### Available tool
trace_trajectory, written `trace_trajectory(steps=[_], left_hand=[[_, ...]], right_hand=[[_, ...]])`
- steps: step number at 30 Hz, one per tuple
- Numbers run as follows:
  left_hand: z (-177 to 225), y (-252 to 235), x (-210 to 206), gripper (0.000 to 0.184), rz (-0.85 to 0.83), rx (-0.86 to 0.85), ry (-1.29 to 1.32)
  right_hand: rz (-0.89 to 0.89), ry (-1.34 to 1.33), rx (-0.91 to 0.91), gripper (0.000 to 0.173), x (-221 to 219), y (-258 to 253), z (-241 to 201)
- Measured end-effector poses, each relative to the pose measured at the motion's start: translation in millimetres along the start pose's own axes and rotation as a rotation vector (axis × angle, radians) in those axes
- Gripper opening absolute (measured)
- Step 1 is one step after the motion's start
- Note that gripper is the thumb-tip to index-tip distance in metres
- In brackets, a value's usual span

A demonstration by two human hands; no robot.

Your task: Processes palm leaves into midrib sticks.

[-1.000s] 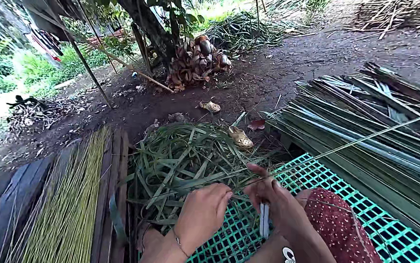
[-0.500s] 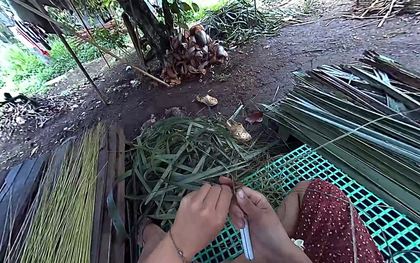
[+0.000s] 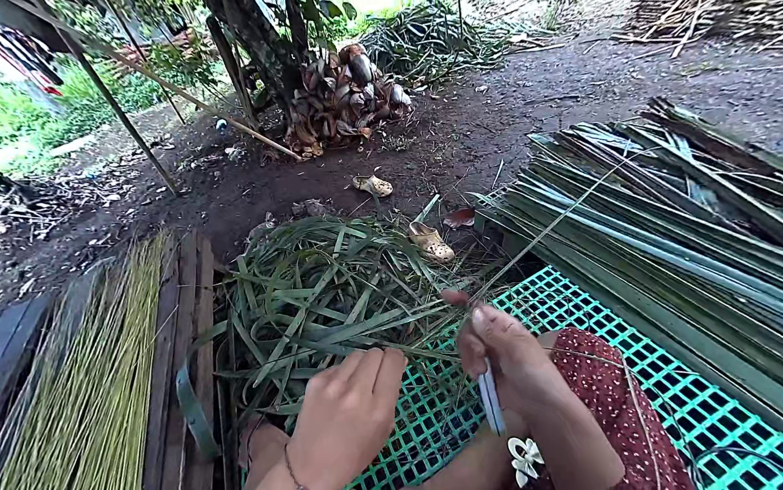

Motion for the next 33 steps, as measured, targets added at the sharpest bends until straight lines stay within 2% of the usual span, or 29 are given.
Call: trace_trajectory(steps=[3, 5, 7, 13, 15, 17, 19, 23, 25, 29, 33], left_hand=[[0, 0, 1, 0.023, -0.01, -0.002, -0.004], [-5, 3, 4, 0.023, -0.032, 0.006, 0.006], [-16, 9, 11, 0.023, -0.065, 0.032, 0.012], [-64, 41, 33, 0.03, -0.201, 0.1, 0.077], [-82, 48, 30, 0.032, -0.306, 0.175, 0.1], [-87, 44, 21, 0.031, -0.434, 0.274, 0.128], [-76, 31, 13, 0.029, -0.461, 0.33, 0.188], [-46, 4, -3, 0.028, -0.293, 0.364, 0.3], [-45, 1, -5, 0.027, -0.24, 0.373, 0.317], [-57, 12, 5, 0.025, -0.295, 0.387, 0.394], [-86, 50, 24, 0.022, -0.383, 0.431, 0.4]], right_hand=[[-0.231, -0.062, -0.134, 0.037, -44, 10, 21], [-0.193, -0.085, -0.116, 0.037, -43, 6, 21], [-0.04, -0.045, -0.022, 0.037, -12, -3, 4], [0.5, 0.065, 0.161, 0.04, 129, -25, -60], [0.577, 0.04, 0.176, 0.038, 146, -26, -70], [0.543, 0.045, 0.196, 0.037, 135, -28, -71], [0.419, 0.114, 0.185, 0.037, 101, -29, -63], [0.065, 0.146, 0.102, 0.037, 10, -23, -24], [-0.025, 0.116, 0.078, 0.038, -13, -20, -13], [0.068, 0.143, 0.09, 0.036, 5, -30, -23], [0.328, 0.151, 0.169, 0.036, 86, -56, -64]])
Point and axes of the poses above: each hand's wrist, its own y-axis away from the middle knuckle, its own x-axis out of the back of the hand, z = x × y, the point moved 9 cm from there along -y, towards the middle knuckle, and after that the axes turned 6 degrees about -z, right-handed, at the moved point
